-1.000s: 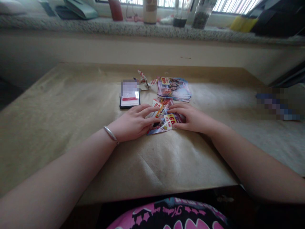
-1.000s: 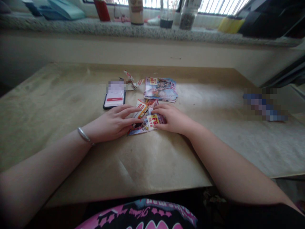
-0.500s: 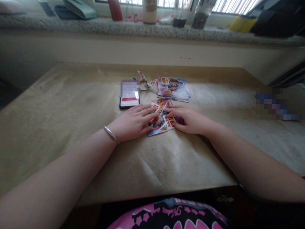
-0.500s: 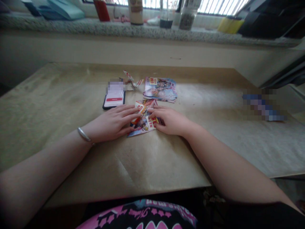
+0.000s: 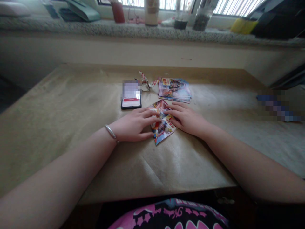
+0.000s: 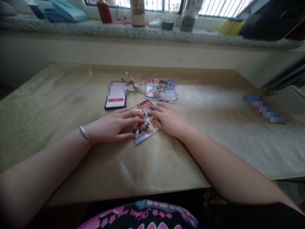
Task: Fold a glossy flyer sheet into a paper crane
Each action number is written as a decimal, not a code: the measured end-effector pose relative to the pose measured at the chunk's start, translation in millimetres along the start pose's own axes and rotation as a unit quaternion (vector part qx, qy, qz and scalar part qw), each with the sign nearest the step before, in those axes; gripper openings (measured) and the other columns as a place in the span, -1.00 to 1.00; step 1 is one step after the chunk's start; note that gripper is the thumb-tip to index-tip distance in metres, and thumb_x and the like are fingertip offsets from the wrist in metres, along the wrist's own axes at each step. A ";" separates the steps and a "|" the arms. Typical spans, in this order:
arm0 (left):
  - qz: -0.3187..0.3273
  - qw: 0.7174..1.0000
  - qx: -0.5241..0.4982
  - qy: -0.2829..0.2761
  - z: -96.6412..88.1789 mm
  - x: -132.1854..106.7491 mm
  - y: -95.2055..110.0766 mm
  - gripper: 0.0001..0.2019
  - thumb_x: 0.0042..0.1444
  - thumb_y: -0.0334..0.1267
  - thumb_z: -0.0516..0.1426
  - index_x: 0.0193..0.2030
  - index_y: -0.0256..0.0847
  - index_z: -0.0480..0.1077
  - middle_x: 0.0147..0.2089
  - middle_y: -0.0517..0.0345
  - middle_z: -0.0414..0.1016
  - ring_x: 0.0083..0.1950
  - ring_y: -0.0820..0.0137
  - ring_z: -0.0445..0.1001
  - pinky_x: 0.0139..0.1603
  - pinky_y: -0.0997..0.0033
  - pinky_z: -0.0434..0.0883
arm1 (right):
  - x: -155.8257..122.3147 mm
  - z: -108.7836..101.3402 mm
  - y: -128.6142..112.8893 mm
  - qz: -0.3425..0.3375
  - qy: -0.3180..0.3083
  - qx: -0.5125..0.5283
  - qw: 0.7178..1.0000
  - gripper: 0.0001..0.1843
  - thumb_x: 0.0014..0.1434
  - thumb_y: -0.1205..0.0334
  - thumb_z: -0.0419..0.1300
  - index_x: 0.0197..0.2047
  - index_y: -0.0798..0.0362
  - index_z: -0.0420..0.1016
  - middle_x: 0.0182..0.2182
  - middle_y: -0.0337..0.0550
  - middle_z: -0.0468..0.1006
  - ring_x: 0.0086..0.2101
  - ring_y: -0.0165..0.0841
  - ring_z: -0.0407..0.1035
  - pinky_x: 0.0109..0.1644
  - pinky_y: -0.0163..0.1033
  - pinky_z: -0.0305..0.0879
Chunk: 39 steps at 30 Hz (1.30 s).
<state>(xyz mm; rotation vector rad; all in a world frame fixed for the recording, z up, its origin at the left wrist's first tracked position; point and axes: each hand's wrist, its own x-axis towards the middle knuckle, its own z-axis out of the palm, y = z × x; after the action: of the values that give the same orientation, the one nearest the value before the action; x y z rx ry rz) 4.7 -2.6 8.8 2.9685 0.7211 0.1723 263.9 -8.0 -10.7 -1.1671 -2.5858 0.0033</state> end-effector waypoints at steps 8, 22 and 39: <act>0.004 0.998 0.059 0.028 2.4 3.7 7.3 -0.62 0.23 -0.28 0.05 0.19 -0.12 0.36 0.45 0.11 0.09 0.47 0.12 -0.01 0.47 -0.04 -0.02 | 1.2 3.2 5.3 -0.015 -0.003 0.025 1.000 -0.61 0.25 0.24 0.13 0.14 0.07 0.48 0.18 -0.02 0.45 0.23 -0.10 0.21 0.33 0.08 0.16; -0.002 0.992 0.116 0.042 -17.1 0.9 10.7 -0.74 0.23 -0.37 0.01 -0.14 -0.13 0.52 0.11 0.14 0.54 0.31 0.27 0.34 0.47 0.01 0.04 | -1.0 -4.7 4.7 -0.068 0.006 0.043 0.997 -0.70 0.28 0.26 0.07 -0.03 0.00 0.59 0.03 -0.13 0.58 0.04 -0.21 0.40 0.17 -0.05 0.33; -0.139 0.983 0.118 -0.019 -17.6 -4.2 12.8 -0.69 0.28 -0.23 0.00 -0.03 -0.17 0.53 -0.01 -0.01 0.58 -0.11 0.19 0.58 -0.17 0.23 0.48 | -8.0 -26.7 1.8 -0.084 -0.067 0.058 0.993 -0.65 0.15 0.00 0.26 -0.07 0.00 0.61 0.02 -0.08 0.58 -0.01 -0.14 0.43 0.09 -0.03 0.36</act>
<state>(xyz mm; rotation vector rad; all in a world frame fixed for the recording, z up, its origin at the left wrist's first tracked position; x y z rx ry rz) 4.5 -14.9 27.1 3.0312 1.2169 0.0110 277.5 -15.9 12.4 -0.9364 -2.7512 0.1985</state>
